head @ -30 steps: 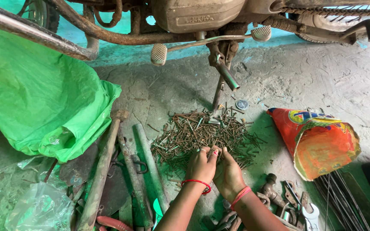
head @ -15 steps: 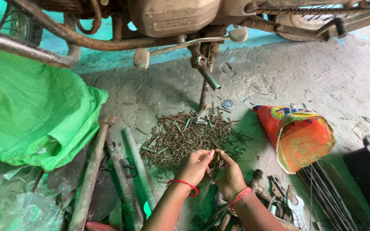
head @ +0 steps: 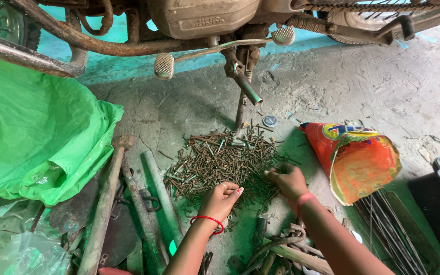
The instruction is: The person sorts a pile of nails on the floor by hand, picking them up and placing them into a colorful paper bag. The task is repetitive and involves handling small metal objects.
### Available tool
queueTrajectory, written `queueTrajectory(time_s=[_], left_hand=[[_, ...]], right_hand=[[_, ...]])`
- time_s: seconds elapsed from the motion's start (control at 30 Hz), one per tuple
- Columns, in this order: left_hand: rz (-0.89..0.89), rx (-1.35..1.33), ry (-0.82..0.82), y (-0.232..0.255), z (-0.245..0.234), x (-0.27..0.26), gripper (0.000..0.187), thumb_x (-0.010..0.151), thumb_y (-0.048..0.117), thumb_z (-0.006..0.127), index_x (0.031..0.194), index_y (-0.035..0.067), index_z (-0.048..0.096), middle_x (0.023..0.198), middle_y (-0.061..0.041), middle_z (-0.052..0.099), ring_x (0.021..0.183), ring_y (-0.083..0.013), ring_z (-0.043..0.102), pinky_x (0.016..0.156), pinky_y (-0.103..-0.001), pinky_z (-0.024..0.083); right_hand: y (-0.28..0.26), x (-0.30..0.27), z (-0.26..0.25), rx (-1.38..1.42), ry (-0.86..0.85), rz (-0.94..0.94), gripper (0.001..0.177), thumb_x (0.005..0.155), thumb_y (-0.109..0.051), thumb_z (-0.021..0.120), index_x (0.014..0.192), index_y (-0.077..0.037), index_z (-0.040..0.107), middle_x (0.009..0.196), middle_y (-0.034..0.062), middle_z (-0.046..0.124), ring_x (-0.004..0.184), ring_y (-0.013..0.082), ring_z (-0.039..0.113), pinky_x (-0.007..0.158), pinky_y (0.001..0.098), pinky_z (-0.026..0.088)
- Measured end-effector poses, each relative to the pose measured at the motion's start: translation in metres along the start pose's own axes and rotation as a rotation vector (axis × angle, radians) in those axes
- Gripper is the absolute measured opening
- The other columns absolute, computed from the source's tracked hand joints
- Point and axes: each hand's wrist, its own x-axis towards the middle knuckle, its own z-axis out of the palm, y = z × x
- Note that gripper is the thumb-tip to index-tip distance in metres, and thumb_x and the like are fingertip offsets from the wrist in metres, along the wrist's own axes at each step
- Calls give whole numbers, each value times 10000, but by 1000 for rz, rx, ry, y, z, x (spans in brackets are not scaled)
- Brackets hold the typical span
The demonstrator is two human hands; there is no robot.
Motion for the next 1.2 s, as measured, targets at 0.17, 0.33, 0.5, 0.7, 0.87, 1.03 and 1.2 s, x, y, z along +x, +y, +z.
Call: queueTrajectory(time_s=[0.17,0.33,0.5,0.7,0.87,1.03,1.2], left_hand=[[-27,42,16,-9,-1,3,354,888,373,746,1094,85,751,970,-52,800,872,-141,757,795,-287,579],[-32,33,14,-16,2,5,335,888,358,743,1085,88,755,950,-48,805,845,-138,752,775,-283,575],[130,-175,31,-27,12,12,228,943,191,658,1083,46,764,964,-91,804,814,-145,698,744,-284,552],[149,-400,45,-14,23,28,243,1024,173,591,1207,74,718,1030,-42,787,886,-90,718,824,-240,565],[139,-554,-11,-2,35,22,254,980,104,637,1206,40,734,1040,-49,777,892,-90,694,812,-248,561],[187,-550,11,16,45,12,236,969,99,647,1157,17,765,1015,-33,783,857,-74,682,765,-236,537],[261,-452,-58,49,57,10,270,948,117,691,1192,15,748,1020,-37,776,877,-76,683,801,-248,553]], right_hand=[[-27,-15,13,-733,0,-223,358,778,-290,832,1061,-91,740,965,131,770,903,280,726,796,394,559],[-24,-18,17,-791,6,-287,355,803,-275,773,1111,-106,726,1002,175,756,957,336,727,840,428,565],[-7,-16,11,-475,-98,-292,312,862,-289,744,1033,-29,720,921,115,790,837,222,752,783,361,575],[5,-35,14,47,-477,-44,226,1001,-212,609,1075,-1,644,775,16,585,599,97,476,511,264,385],[-16,-64,18,186,-561,48,162,951,-177,564,1043,-79,654,746,-16,620,573,68,490,478,242,353],[-35,-80,9,259,-465,103,210,981,-267,547,1046,-109,668,715,-31,599,541,63,452,450,242,315],[-46,-80,-16,221,-368,41,283,988,-329,573,987,-65,674,658,-10,545,524,82,448,451,261,321]])
